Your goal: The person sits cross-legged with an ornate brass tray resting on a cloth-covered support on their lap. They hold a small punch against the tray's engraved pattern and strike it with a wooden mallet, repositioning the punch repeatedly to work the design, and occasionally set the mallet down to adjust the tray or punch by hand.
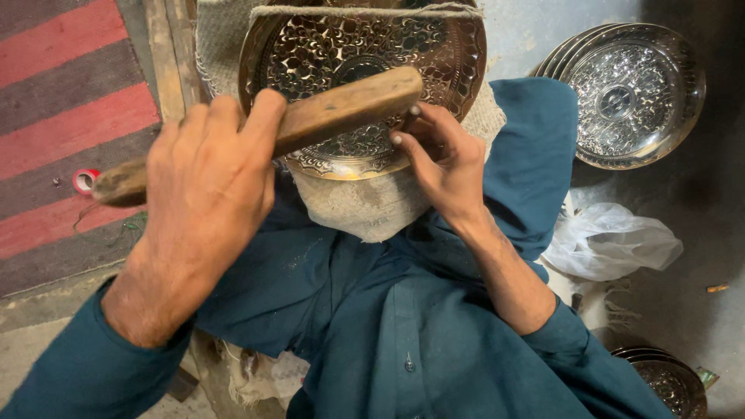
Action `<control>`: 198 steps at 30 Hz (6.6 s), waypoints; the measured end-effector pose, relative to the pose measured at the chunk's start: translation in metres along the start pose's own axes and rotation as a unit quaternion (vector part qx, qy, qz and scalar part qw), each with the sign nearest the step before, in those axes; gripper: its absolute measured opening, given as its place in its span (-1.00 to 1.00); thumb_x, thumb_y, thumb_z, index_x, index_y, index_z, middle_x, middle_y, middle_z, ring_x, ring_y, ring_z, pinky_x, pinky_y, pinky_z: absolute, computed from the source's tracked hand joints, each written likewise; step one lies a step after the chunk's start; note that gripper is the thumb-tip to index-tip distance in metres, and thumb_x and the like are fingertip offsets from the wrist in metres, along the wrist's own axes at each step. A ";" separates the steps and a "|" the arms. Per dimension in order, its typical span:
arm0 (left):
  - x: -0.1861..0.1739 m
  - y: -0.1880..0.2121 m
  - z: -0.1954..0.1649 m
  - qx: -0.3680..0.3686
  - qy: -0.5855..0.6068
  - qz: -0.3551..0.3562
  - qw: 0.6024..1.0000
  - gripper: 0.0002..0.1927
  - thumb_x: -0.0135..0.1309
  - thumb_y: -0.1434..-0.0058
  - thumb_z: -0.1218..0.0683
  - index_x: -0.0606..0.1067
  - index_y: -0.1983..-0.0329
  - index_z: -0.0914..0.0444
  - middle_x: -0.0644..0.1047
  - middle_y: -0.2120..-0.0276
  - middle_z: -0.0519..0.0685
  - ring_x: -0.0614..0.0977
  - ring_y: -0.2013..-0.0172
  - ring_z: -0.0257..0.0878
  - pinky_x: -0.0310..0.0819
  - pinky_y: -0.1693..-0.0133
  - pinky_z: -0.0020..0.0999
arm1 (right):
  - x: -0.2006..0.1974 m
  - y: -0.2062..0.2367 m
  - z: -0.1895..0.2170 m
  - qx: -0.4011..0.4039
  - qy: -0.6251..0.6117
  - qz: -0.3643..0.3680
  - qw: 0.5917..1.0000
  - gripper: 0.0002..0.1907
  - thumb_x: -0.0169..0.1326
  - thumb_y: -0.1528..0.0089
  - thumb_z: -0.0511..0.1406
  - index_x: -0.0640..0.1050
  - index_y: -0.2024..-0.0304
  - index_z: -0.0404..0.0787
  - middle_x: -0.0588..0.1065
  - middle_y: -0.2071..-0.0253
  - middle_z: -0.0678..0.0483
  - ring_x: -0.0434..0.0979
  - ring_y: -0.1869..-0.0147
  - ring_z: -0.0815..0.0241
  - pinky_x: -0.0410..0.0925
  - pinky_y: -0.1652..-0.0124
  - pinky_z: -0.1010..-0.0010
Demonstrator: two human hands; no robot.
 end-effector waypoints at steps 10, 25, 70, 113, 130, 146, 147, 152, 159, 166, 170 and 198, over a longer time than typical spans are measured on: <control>0.000 -0.006 -0.011 0.038 0.093 -0.004 0.995 -0.23 0.16 -0.06 0.20 0.32 -0.41 0.20 0.45 0.26 0.11 0.56 0.20 0.09 0.46 0.23 -0.05 | -0.001 0.003 0.004 -0.026 0.028 -0.006 0.999 -0.66 0.25 -0.32 -0.52 0.50 -0.13 -0.38 0.64 0.11 0.02 0.68 0.02 0.30 0.52 0.02 0.51; -0.010 -0.010 -0.021 0.063 -0.140 -0.062 0.986 -0.37 0.15 -0.27 0.21 0.39 -0.42 0.02 0.45 0.23 0.00 0.55 0.17 -0.06 0.43 0.06 -0.04 | -0.001 0.003 -0.001 -0.004 0.033 0.008 0.999 -0.70 0.24 -0.33 -0.51 0.53 -0.10 -0.38 0.66 0.13 0.01 0.69 0.04 0.29 0.53 0.04 0.51; -0.024 -0.011 -0.017 0.014 0.101 -0.063 0.993 -0.20 0.16 -0.08 0.28 0.29 -0.45 0.15 0.40 0.25 0.12 0.50 0.22 0.10 0.43 0.19 -0.01 | -0.005 0.002 0.001 -0.012 0.031 -0.020 0.999 -0.69 0.23 -0.35 -0.48 0.49 -0.12 -0.35 0.64 0.16 0.06 0.65 0.11 0.39 0.49 0.13 0.57; -0.003 0.002 -0.020 0.031 -0.040 -0.070 0.996 -0.26 0.09 -0.25 0.26 0.31 -0.52 0.06 0.43 0.20 0.07 0.53 0.18 0.03 0.37 0.12 -0.03 | -0.010 -0.005 0.004 -0.038 0.041 0.031 0.998 -0.63 0.24 -0.34 -0.52 0.45 -0.17 -0.39 0.64 0.08 0.02 0.69 0.00 0.28 0.54 0.07 0.53; 0.003 0.002 -0.018 0.038 -0.078 -0.071 0.994 -0.18 0.14 -0.22 0.28 0.28 -0.56 0.00 0.43 0.18 0.07 0.55 0.14 0.06 0.40 0.08 -0.05 | -0.006 -0.007 0.002 -0.020 0.006 0.046 0.999 -0.66 0.21 -0.34 -0.53 0.48 -0.16 -0.39 0.64 0.08 0.01 0.66 0.02 0.31 0.53 0.05 0.52; -0.004 -0.003 -0.013 0.005 -0.009 -0.073 0.997 -0.24 0.12 -0.16 0.23 0.31 -0.48 0.07 0.42 0.24 0.11 0.51 0.18 0.08 0.36 0.09 0.03 | -0.003 -0.006 -0.001 0.003 -0.013 0.065 0.998 -0.79 0.16 -0.38 -0.54 0.52 -0.06 -0.37 0.65 0.16 0.03 0.69 0.09 0.31 0.56 0.13 0.51; -0.006 -0.004 -0.016 0.021 -0.064 -0.084 0.994 -0.27 0.12 -0.21 0.25 0.32 -0.47 0.04 0.42 0.25 0.10 0.51 0.20 0.05 0.38 0.06 0.01 | -0.005 -0.006 0.001 -0.007 0.000 0.058 0.998 -0.77 0.17 -0.37 -0.54 0.51 -0.07 -0.37 0.65 0.14 0.02 0.68 0.09 0.32 0.55 0.13 0.51; -0.004 -0.005 -0.012 0.003 -0.032 -0.059 0.998 -0.22 0.15 -0.19 0.25 0.30 -0.50 0.02 0.41 0.22 0.08 0.52 0.17 0.07 0.37 0.11 0.00 | -0.006 -0.005 0.006 -0.034 0.016 0.052 0.998 -0.75 0.18 -0.37 -0.54 0.51 -0.09 -0.36 0.63 0.16 0.04 0.64 0.08 0.35 0.49 0.11 0.51; -0.009 -0.006 -0.015 0.006 0.022 -0.063 0.998 -0.18 0.20 -0.19 0.23 0.28 -0.54 0.05 0.40 0.18 0.08 0.52 0.13 0.08 0.40 0.08 0.00 | -0.011 -0.002 0.006 -0.030 0.058 0.005 0.998 -0.74 0.25 -0.34 -0.51 0.52 -0.06 -0.34 0.63 0.18 0.04 0.65 0.13 0.36 0.49 0.14 0.53; -0.022 -0.010 -0.012 -0.006 0.170 -0.078 0.982 -0.29 0.10 -0.23 0.23 0.24 -0.48 0.15 0.40 0.17 0.16 0.51 0.13 0.12 0.39 0.10 -0.01 | -0.006 -0.003 0.001 -0.019 -0.030 0.039 0.999 -0.72 0.15 -0.39 -0.53 0.50 -0.14 -0.36 0.63 0.05 0.00 0.67 -0.04 0.27 0.54 -0.03 0.49; -0.022 -0.006 -0.023 0.016 -0.123 -0.090 0.988 -0.38 0.16 -0.21 0.24 0.40 -0.35 0.04 0.45 0.26 0.08 0.56 0.23 0.01 0.44 0.16 -0.03 | -0.009 -0.003 -0.004 -0.004 -0.058 0.020 0.998 -0.67 0.11 -0.39 -0.54 0.46 -0.20 -0.36 0.62 0.04 0.02 0.68 -0.03 0.26 0.58 -0.03 0.50; -0.002 -0.002 -0.021 0.020 0.004 -0.070 0.997 -0.26 0.16 -0.20 0.26 0.30 -0.48 0.11 0.42 0.26 0.07 0.53 0.22 0.03 0.39 0.18 -0.05 | -0.015 -0.004 0.006 -0.056 0.058 0.025 0.996 -0.73 0.23 -0.37 -0.53 0.50 -0.09 -0.39 0.65 0.13 0.01 0.67 0.04 0.32 0.52 0.06 0.53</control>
Point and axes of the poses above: each hand's wrist, its own y-axis away from the middle knuckle, its own x-axis out of the palm, z = x × y, the point moved 9 cm from there along -y, towards the middle knuckle
